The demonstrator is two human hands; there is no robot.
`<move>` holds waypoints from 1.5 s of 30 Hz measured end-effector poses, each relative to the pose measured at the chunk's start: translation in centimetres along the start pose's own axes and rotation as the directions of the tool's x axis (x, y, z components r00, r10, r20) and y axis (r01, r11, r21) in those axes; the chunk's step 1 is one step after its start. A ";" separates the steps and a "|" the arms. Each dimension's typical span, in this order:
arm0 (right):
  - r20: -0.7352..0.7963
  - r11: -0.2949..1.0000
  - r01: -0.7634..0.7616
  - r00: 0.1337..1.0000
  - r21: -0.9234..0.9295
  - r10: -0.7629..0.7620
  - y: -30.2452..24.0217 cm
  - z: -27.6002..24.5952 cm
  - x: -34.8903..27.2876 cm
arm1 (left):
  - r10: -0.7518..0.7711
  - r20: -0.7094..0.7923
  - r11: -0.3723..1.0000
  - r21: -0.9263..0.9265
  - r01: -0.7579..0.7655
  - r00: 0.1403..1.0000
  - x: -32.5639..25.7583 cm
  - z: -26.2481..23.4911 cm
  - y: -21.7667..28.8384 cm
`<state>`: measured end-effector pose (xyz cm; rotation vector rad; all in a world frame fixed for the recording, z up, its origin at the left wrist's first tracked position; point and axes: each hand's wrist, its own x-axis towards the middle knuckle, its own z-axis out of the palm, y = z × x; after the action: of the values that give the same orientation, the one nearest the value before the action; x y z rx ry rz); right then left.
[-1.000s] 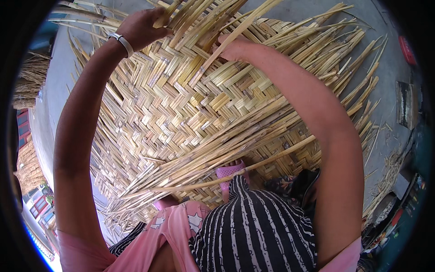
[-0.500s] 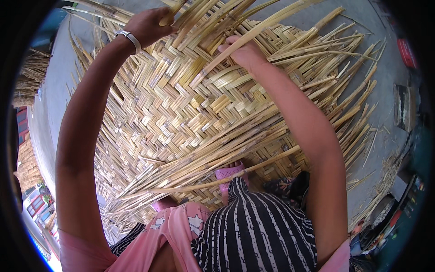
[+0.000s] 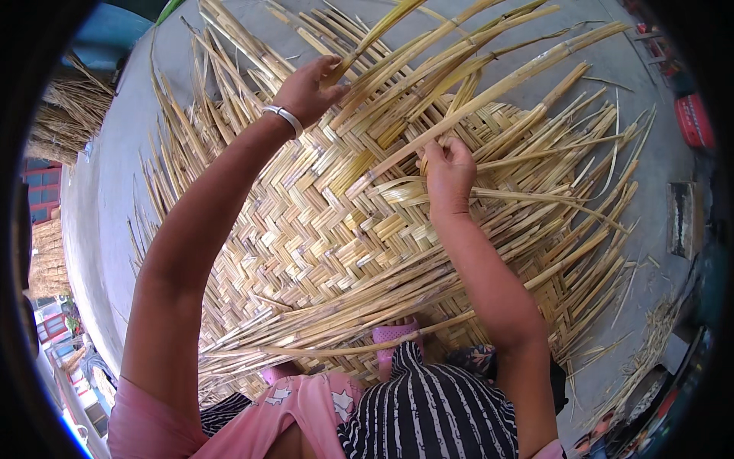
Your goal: The person weaves a basket by hand using dried palm leaves. They interlace the leaves in a consistent pattern, gradually building up the structure of the basket.
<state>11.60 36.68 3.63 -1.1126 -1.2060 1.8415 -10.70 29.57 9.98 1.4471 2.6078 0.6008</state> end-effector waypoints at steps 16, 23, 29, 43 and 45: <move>0.356 0.527 0.707 0.700 -0.471 -0.620 2.5 -0.7 -3.4 | 0.100 0.280 0.769 -0.631 0.105 0.955 -0.5 5.5 11.8; 0.545 0.321 0.754 0.643 -0.574 -0.538 3.3 -1.8 -2.2 | 0.070 0.374 0.991 -0.130 -0.022 0.925 -1.9 3.8 12.8; 0.317 0.874 -0.306 0.929 0.377 0.188 -1.2 -3.0 0.8 | 0.164 0.201 0.927 -0.366 -0.081 0.966 -3.7 1.8 9.7; -0.164 0.664 0.244 0.970 0.707 -0.182 -18.1 -7.3 7.7 | 0.340 0.270 0.869 -0.457 -0.191 0.901 -9.2 -0.3 9.9; -0.261 0.643 0.370 0.929 0.671 -0.263 -20.2 -8.6 8.5 | 0.370 0.336 0.875 -0.440 -0.203 0.866 -9.5 -0.6 9.0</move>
<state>17.35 54.32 18.17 -0.5189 -0.4541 1.6709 1.41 25.75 13.00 1.6265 1.8331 0.7061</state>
